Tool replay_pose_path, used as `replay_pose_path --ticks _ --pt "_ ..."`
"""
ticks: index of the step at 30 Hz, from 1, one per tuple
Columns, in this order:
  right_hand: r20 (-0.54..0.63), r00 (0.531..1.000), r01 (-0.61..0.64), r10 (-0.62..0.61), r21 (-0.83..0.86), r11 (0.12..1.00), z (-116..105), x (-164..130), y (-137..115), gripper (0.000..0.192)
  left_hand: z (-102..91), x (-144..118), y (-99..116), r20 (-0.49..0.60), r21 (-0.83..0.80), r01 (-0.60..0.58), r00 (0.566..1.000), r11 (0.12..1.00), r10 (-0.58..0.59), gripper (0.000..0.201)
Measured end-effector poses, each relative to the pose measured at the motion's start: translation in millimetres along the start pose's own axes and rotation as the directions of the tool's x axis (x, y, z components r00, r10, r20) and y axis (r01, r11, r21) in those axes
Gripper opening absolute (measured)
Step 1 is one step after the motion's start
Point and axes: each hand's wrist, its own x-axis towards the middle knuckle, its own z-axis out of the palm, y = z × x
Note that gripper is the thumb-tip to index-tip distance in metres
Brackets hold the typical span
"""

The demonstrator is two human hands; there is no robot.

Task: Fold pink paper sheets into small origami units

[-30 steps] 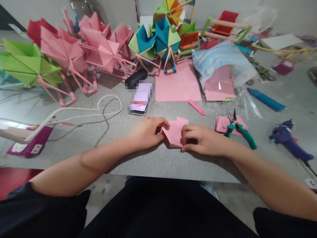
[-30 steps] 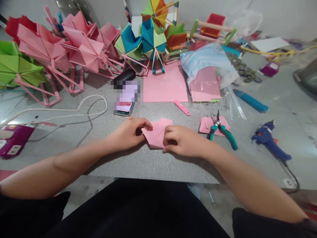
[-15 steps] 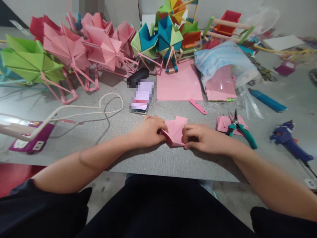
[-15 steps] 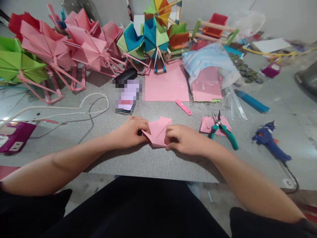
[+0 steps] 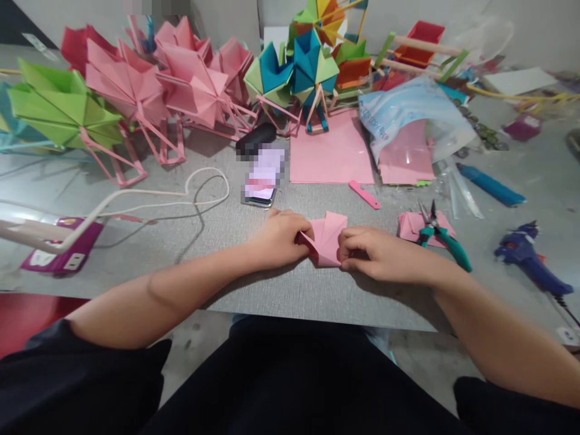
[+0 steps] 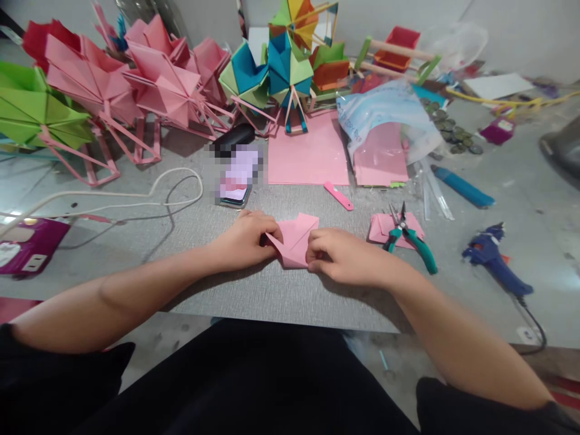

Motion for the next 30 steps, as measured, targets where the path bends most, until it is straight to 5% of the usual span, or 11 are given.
replay_pose_path --ticks 7,12,16,25,30 --pt "-0.001 1.0 -0.014 0.014 -0.012 1.0 0.4 1.1 0.5 0.011 -1.9 0.8 4.0 -0.015 -0.034 0.058 0.998 0.998 -0.058 0.014" --pt "-0.032 0.999 -0.021 0.021 -0.003 1.0 3.5 2.6 2.5 0.018 1.6 -2.4 6.6 -0.119 -0.106 0.114 0.985 0.988 -0.127 0.042" --pt "-0.066 0.998 -0.011 0.011 -0.008 1.0 5.5 4.9 5.1 0.022 5.9 -4.8 6.9 -0.217 -0.084 0.146 0.963 0.986 -0.162 0.038" --pt "-0.08 0.995 -0.054 0.056 0.029 0.998 6.1 5.2 5.3 0.021 2.9 -5.5 -1.5 -0.071 -0.002 -0.045 0.996 0.999 0.045 0.007" --pt "-0.103 0.992 -0.073 0.075 0.022 0.997 6.9 5.7 2.2 0.02 5.0 -4.7 -8.5 -0.06 0.076 -0.113 0.991 0.991 0.118 0.013"
